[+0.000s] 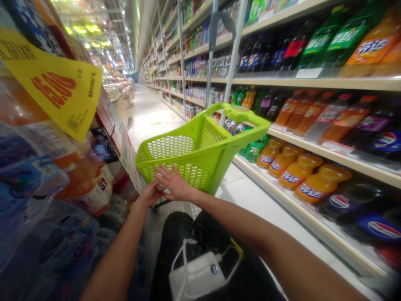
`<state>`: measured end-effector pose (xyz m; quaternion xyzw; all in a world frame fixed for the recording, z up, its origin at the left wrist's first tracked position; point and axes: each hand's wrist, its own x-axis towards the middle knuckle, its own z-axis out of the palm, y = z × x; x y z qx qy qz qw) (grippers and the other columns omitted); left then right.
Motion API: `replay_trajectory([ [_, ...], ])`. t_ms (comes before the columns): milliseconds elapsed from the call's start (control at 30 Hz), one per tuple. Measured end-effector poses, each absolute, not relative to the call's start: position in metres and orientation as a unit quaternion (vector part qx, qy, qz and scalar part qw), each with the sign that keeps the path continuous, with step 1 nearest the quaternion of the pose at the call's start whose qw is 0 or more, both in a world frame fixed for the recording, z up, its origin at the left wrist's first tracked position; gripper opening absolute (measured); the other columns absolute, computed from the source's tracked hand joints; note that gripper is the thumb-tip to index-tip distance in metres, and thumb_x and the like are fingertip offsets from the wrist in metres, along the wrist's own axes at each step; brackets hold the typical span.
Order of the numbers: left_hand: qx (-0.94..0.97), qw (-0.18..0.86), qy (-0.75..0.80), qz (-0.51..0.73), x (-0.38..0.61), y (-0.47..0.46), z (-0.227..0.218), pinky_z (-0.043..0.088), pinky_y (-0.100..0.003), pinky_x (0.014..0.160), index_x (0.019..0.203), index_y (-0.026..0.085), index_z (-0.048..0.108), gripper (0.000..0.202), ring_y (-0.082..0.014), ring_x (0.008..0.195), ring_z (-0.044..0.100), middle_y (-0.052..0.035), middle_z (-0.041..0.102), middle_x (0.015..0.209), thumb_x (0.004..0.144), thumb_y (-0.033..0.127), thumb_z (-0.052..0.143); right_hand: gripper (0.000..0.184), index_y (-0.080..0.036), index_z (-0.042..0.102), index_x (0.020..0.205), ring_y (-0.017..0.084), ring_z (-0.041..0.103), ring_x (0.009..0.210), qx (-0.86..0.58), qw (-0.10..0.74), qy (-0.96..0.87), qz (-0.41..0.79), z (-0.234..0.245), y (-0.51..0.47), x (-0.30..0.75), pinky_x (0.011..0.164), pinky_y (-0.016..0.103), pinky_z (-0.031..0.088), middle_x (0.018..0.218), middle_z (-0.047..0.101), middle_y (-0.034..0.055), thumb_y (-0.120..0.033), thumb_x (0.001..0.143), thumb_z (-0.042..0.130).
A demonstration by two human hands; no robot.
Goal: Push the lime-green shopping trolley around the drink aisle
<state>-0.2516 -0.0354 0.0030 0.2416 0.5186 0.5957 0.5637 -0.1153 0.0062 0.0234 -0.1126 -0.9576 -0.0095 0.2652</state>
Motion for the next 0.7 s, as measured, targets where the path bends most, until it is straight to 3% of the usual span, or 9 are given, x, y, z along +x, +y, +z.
replay_trajectory([
  [133, 0.282, 0.602, 0.541, 0.515, -0.266, -0.042, 0.012, 0.042, -0.019, 0.05, 0.079, 0.019, 0.062, 0.011, -0.0085, 0.055, 0.054, 0.0019, 0.061, 0.065, 0.07, 0.016, 0.056, 0.042, -0.017, 0.041, 0.13, 0.025, 0.023, 0.133, -0.062, 0.236, -0.967, -0.071, 0.019, 0.011, -0.114, 0.105, 0.052, 0.019, 0.141, 0.033, 0.012, -0.022, 0.087, 0.044],
  [233, 0.273, 0.621, 0.556, 0.48, -0.271, -0.046, 0.014, 0.042, -0.02, 0.05, 0.075, 0.018, 0.061, 0.011, -0.0087, 0.054, 0.055, 0.0022, 0.06, 0.061, 0.066, 0.013, 0.058, 0.037, -0.018, 0.044, 0.128, 0.023, 0.029, 0.13, -0.056, 0.234, -0.966, -0.091, 0.008, 0.011, -0.115, 0.104, 0.049, 0.026, 0.137, 0.04, 0.0108, -0.018, 0.091, 0.038],
  [367, 0.27, 0.625, 0.531, 0.504, -0.277, -0.044, 0.012, 0.048, -0.029, 0.063, 0.076, 0.019, 0.061, 0.011, -0.0128, 0.062, 0.059, -0.0009, 0.063, 0.066, 0.071, 0.027, 0.056, 0.034, -0.02, 0.048, 0.124, 0.02, 0.028, 0.131, -0.047, 0.269, -0.958, -0.092, 0.004, 0.022, -0.112, 0.104, 0.044, 0.03, 0.134, 0.045, 0.0093, -0.017, 0.091, 0.04],
  [467, 0.317, 0.472, 0.635, 0.523, -0.281, -0.035, 0.01, 0.049, -0.037, 0.073, 0.076, 0.018, 0.06, 0.02, -0.0195, 0.077, 0.063, -0.0063, 0.066, 0.076, 0.073, 0.036, 0.051, 0.033, -0.02, 0.05, 0.121, 0.02, 0.026, 0.132, -0.079, 0.306, -0.944, -0.095, 0.013, 0.043, -0.111, 0.106, 0.047, 0.026, 0.133, 0.046, 0.0074, -0.015, 0.09, 0.041],
  [567, 0.345, 0.286, 0.734, 0.511, -0.281, -0.027, 0.004, 0.042, -0.039, 0.087, 0.085, 0.019, 0.059, 0.02, -0.0242, 0.101, 0.058, -0.0087, 0.065, 0.095, 0.066, 0.025, 0.057, 0.034, -0.021, 0.049, 0.121, 0.02, 0.025, 0.132, -0.116, 0.319, -0.934, -0.108, 0.014, 0.064, -0.113, 0.108, 0.052, 0.018, 0.136, 0.043, 0.0063, -0.012, 0.09, 0.039],
  [700, 0.501, 0.11, 0.768, 0.385, -0.267, -0.027, -0.004, 0.032, -0.04, 0.1, 0.102, 0.018, 0.058, 0.038, -0.0266, 0.116, 0.047, -0.0115, 0.057, 0.117, 0.064, 0.013, 0.054, 0.033, -0.018, 0.051, 0.119, 0.02, 0.029, 0.131, -0.127, 0.274, -0.948, -0.104, -0.017, 0.078, -0.108, 0.108, 0.049, 0.022, 0.134, 0.045, 0.0073, -0.011, 0.09, 0.039],
])
